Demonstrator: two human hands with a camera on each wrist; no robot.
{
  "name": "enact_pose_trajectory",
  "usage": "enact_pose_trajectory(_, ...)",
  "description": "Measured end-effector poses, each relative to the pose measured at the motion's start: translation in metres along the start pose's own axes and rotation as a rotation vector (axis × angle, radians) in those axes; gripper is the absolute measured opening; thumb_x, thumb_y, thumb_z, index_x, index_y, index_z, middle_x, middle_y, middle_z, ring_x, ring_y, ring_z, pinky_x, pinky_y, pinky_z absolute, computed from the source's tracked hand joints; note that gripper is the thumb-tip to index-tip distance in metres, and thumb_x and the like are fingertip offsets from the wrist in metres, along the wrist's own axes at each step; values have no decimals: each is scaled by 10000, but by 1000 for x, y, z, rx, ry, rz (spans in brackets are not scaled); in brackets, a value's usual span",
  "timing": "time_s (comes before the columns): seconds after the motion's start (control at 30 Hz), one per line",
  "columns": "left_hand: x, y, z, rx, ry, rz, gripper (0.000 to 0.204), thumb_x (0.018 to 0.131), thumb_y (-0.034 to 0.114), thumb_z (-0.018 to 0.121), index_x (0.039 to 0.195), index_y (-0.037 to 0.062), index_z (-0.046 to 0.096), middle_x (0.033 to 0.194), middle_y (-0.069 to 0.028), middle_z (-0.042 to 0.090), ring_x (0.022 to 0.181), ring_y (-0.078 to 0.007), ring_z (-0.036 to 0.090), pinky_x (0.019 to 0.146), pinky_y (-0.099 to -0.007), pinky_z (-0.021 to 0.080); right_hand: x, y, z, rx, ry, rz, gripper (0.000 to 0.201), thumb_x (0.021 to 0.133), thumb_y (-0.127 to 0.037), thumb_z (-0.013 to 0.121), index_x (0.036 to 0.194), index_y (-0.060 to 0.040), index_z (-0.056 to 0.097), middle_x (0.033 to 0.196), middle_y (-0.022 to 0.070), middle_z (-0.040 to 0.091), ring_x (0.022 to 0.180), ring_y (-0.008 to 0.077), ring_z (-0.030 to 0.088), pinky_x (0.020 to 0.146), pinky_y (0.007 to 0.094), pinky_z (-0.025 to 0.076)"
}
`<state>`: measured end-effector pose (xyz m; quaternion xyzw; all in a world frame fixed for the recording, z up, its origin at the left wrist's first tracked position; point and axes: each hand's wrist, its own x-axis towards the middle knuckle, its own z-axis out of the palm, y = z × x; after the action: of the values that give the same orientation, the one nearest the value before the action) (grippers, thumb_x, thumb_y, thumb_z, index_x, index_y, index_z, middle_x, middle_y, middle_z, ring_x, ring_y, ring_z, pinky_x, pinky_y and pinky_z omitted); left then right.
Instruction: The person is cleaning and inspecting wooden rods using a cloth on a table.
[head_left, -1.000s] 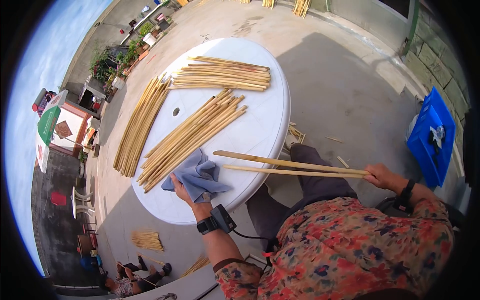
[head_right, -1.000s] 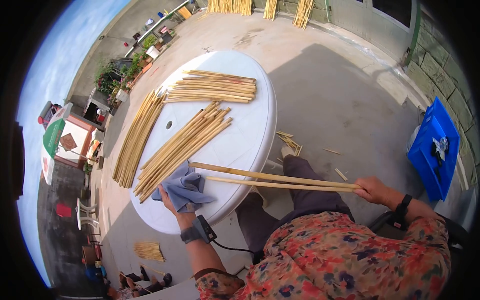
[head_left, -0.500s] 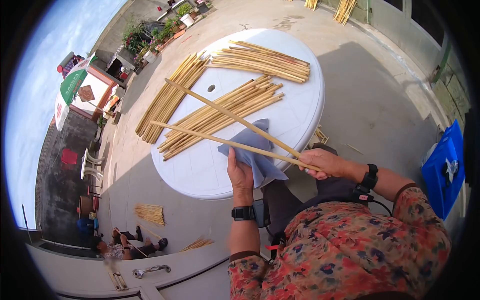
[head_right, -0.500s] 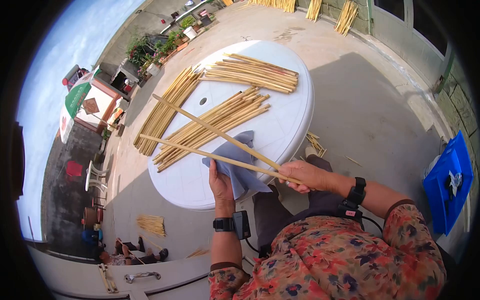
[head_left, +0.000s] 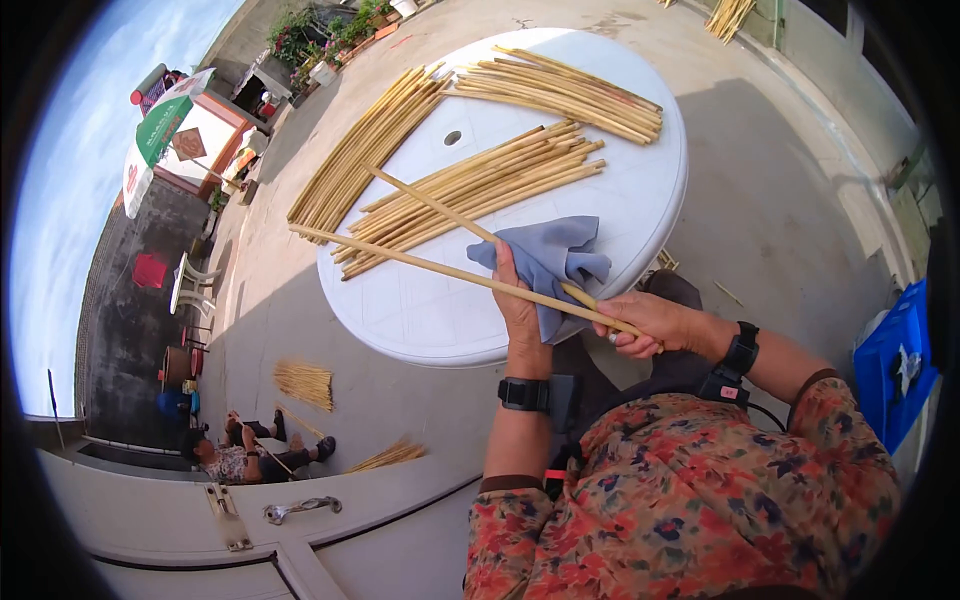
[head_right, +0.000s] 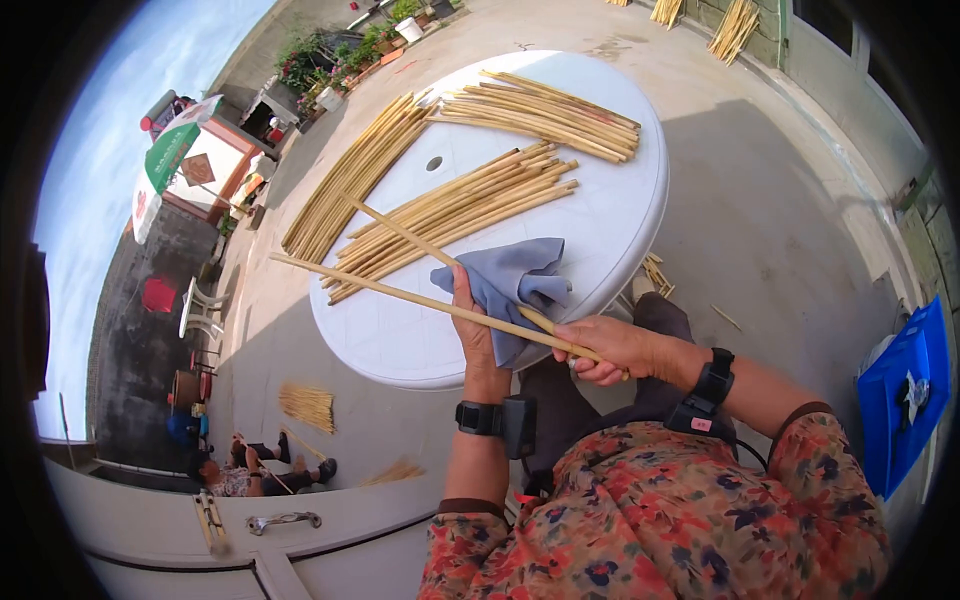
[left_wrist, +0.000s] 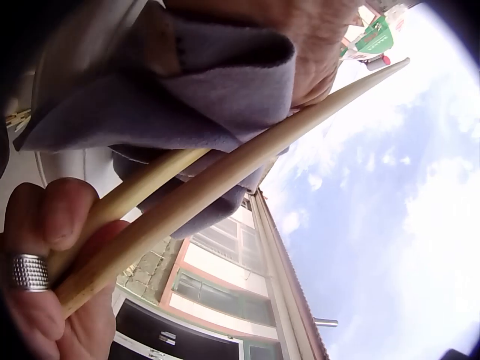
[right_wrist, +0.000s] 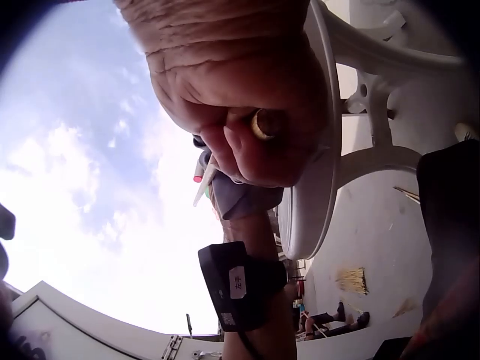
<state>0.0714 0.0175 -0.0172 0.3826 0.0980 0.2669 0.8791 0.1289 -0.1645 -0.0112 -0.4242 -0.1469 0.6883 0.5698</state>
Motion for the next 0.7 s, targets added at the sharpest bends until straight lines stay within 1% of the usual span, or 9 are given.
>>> enact_pose_trajectory(0.03,3,6,5,63,89,9,464,898,422,416,1090,3,474,996,-113,572,881,-206,565,814,-311,470,-13,2,-5,-93,22,3,383,924,-399,370,846,-41,479,542,-32,359,352,22,282,295,166,222)
enact_pose_trajectory(0.07,13,10,2,-73,134,29,476,905,418,401,1135,4,453,1064,-114,550,938,-217,547,856,-316,449,-28,6,-12,-74,45,-2,383,924,-399,370,846,-41,479,542,-32,359,352,22,282,295,166,222)
enact_pose_trajectory(0.13,23,26,-8,-105,39,59,495,915,406,379,1203,4,409,1132,-113,525,1000,-234,527,898,-323,427,-63,19,-28,-294,111,75,385,922,-389,374,846,-39,513,533,-40,356,378,29,298,331,169,253)
enact_pose_trajectory(0.33,33,51,-27,97,96,-2,553,918,454,319,1257,19,363,1205,-119,474,1057,-233,490,932,-344,392,-150,55,-61,-669,331,28,403,923,-380,345,841,-60,576,542,-56,345,470,27,344,400,175,286)
enact_pose_trajectory(0.4,28,58,-22,274,95,63,577,916,484,279,1267,33,356,1210,-112,470,1043,-234,498,917,-347,405,-170,77,-76,-588,350,44,422,921,-398,347,837,-56,578,541,-56,343,457,29,334,399,182,285)
enact_pose_trajectory(0.47,44,78,-55,259,150,-6,578,916,494,252,1270,48,357,1216,-99,469,1027,-248,510,911,-359,413,-191,89,-85,-521,361,64,441,919,-417,348,833,-53,580,540,-56,341,444,30,323,398,188,283)
enact_pose_trajectory(0.57,42,87,-57,320,261,95,530,936,428,247,1220,0,380,1127,-171,511,979,-275,538,874,-398,444,-216,95,-92,-341,528,129,469,911,-454,355,827,-45,569,537,-55,341,420,28,303,381,178,268)
enact_pose_trajectory(0.6,44,81,-57,327,251,76,530,936,428,247,1220,0,380,1127,-171,511,979,-275,538,874,-398,444,-217,95,-94,-252,538,26,474,907,-467,356,838,-44,558,541,-54,347,412,25,295,368,175,258)
enact_pose_trajectory(0.7,37,55,-44,370,122,89,461,908,323,440,1196,-32,380,1132,-158,496,1010,-251,515,881,-365,436,-196,91,-97,-61,559,-312,436,906,-452,376,880,-43,525,559,-52,370,410,15,305,337,167,230)
